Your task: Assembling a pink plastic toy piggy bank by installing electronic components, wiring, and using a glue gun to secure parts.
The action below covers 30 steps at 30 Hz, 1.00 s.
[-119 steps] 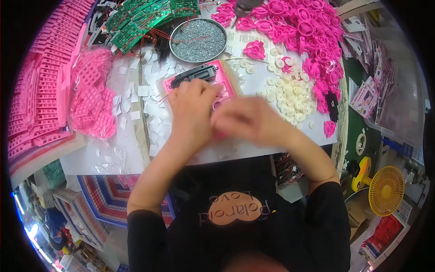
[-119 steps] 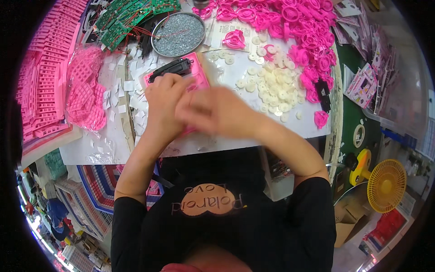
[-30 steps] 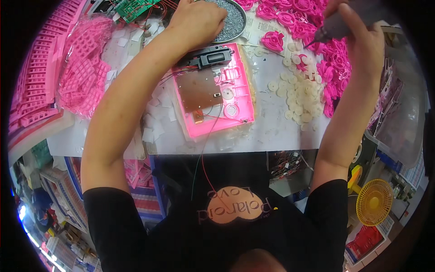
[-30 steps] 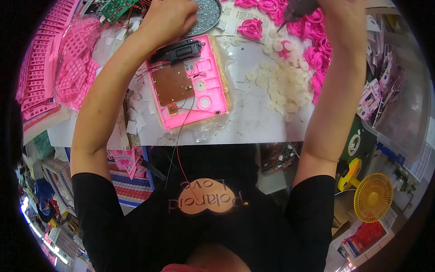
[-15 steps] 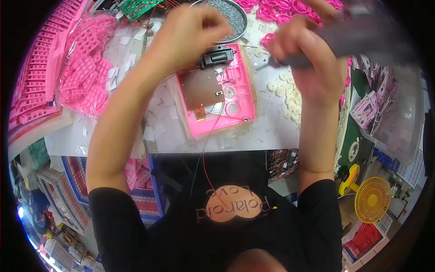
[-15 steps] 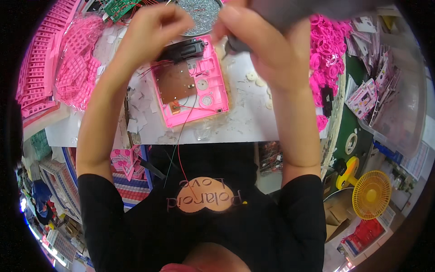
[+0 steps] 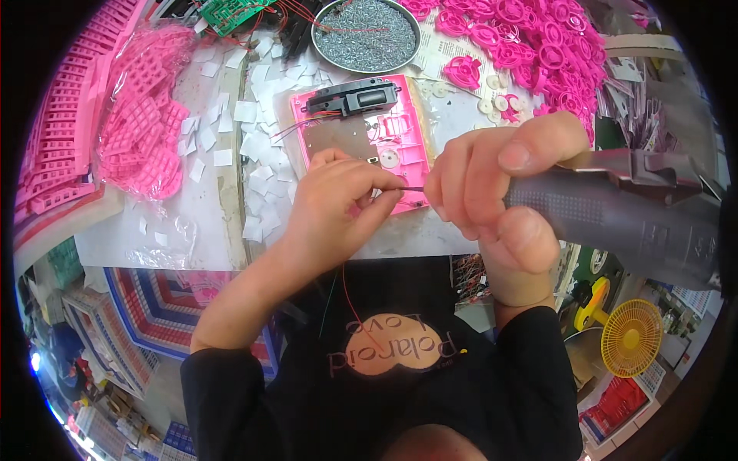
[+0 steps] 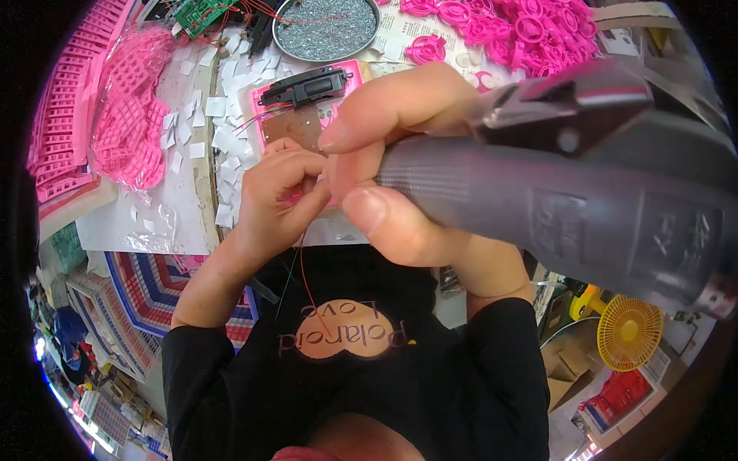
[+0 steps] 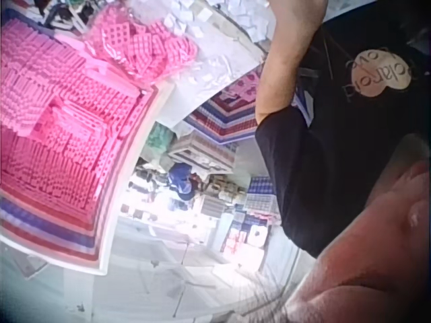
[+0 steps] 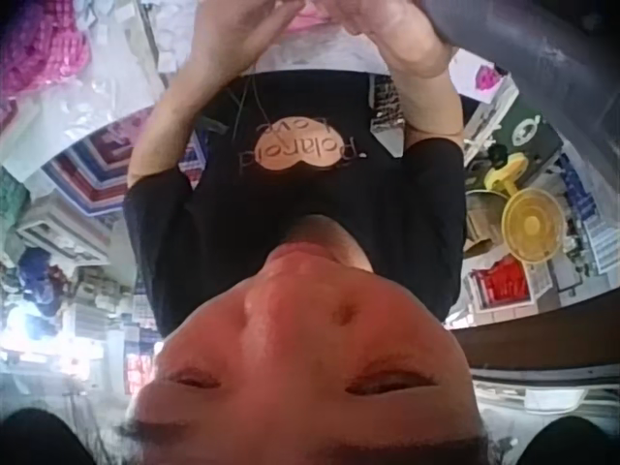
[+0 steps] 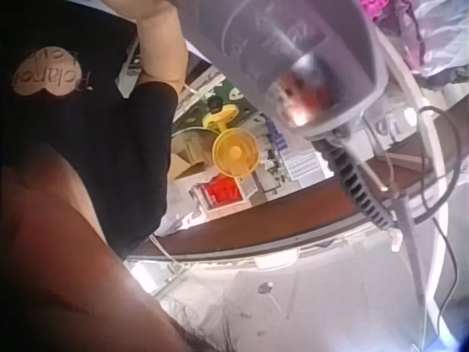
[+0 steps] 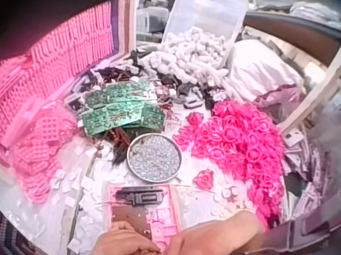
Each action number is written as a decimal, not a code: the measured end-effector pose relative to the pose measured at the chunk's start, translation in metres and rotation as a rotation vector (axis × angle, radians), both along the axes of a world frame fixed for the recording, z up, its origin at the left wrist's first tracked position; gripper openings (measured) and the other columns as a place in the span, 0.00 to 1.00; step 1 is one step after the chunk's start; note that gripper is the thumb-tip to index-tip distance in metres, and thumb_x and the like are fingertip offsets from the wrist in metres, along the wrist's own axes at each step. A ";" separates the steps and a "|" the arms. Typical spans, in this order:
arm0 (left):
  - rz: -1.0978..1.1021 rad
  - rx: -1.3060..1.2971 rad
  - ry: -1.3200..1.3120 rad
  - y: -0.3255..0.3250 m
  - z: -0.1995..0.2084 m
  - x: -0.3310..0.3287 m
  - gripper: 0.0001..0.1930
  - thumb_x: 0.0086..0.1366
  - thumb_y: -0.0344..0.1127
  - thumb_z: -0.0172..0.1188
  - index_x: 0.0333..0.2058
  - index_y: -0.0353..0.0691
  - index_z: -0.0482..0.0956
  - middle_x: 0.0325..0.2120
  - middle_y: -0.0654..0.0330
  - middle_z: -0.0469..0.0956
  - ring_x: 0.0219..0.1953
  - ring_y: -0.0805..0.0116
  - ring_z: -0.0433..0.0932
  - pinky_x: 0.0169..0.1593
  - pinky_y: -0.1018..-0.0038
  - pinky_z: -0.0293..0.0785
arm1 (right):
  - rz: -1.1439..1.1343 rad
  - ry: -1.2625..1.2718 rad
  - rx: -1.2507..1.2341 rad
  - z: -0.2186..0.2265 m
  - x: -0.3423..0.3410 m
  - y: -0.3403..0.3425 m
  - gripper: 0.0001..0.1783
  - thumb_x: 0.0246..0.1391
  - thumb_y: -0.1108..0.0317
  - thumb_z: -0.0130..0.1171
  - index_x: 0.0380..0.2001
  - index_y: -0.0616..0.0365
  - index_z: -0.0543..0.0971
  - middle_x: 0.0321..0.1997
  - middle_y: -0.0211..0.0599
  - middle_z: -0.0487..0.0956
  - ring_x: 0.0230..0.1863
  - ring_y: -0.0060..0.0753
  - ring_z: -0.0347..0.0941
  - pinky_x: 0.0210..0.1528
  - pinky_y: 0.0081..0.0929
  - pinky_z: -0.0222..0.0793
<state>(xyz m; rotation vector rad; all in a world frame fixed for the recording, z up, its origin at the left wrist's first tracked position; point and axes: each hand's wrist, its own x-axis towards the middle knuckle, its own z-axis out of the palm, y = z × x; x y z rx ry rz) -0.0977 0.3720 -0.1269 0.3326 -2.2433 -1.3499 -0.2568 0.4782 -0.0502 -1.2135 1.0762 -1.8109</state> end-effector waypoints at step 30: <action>-0.096 -0.640 -0.093 -0.019 -0.010 -0.006 0.12 0.52 0.37 0.69 0.38 0.45 0.84 0.39 0.64 0.79 0.47 0.60 0.75 0.59 0.53 0.63 | 0.055 0.065 0.182 -0.057 -0.022 -0.027 0.21 0.57 0.71 0.59 0.52 0.67 0.70 0.25 0.32 0.73 0.26 0.23 0.70 0.28 0.24 0.66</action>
